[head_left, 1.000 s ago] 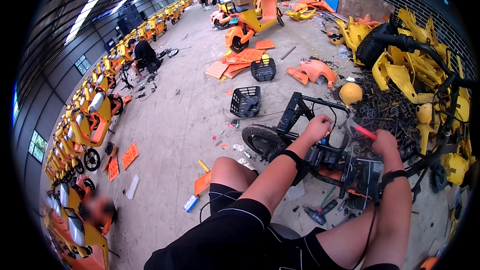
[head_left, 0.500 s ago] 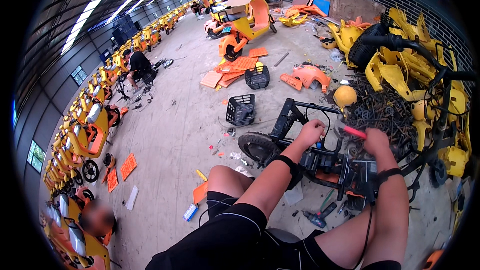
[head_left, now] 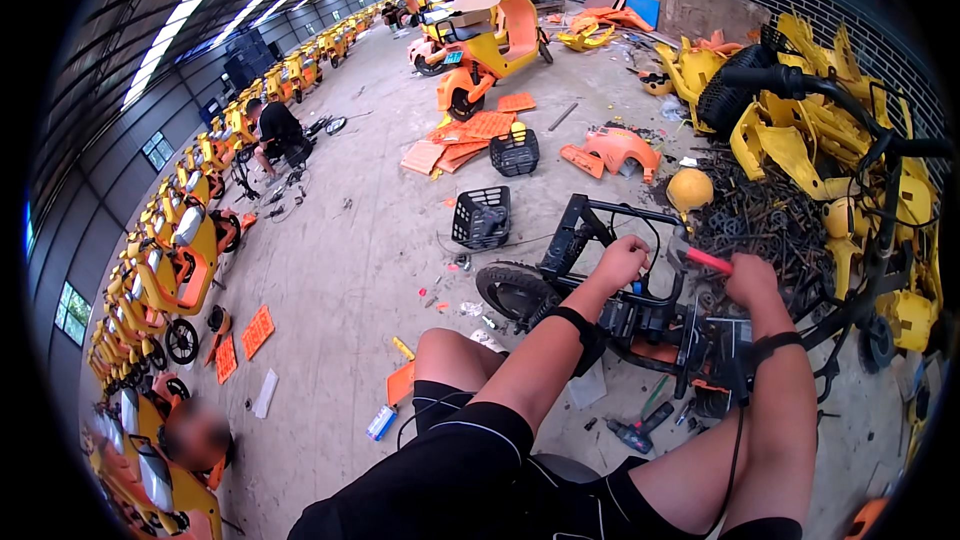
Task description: The person uses a hammer and pliers to detach a component from a black metal bicycle frame while sitting on the floor.
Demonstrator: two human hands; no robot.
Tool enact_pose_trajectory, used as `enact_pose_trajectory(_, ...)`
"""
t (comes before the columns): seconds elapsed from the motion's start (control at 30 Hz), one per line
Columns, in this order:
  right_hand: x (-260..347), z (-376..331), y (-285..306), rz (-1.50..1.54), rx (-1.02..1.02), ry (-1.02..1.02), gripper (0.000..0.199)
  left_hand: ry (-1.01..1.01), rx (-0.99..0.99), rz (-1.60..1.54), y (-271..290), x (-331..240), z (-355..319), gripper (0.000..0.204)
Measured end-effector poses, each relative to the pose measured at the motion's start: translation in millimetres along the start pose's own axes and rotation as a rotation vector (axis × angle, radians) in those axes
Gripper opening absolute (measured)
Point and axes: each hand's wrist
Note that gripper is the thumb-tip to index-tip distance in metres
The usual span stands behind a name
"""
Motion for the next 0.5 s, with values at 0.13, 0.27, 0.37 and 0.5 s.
enact_pose_trajectory(0.13, 3.7, -2.0, 3.1, -0.009, 0.015, -0.002, 0.024, -0.015, -0.020, -0.015, 0.6, 7.3, 3.7, 0.024)
enact_pose_trajectory(0.27, 2.3, -1.5, 2.8, -0.014, 0.024, -0.018, 0.024, -0.019, -0.019, -0.018, -1.7, 7.4, 4.2, 0.023)
enact_pose_trajectory(0.37, 1.6, -0.4, 0.4, -0.009, 0.015, -0.012, 0.024, -0.018, -0.027, -0.020, -1.4, 8.2, 4.1, 0.023)
enact_pose_trajectory(0.5, 2.3, -0.8, 0.7, -0.009, 0.005, -0.006, 0.023, -0.003, -0.023, -0.002, -0.9, 4.1, 1.9, 0.022)
Point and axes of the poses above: each hand's wrist, its own z-axis towards the middle knuckle, its own y-axis out of the back of the hand, x = y × z, and after that the axes turned 1 degree about y, right-handed
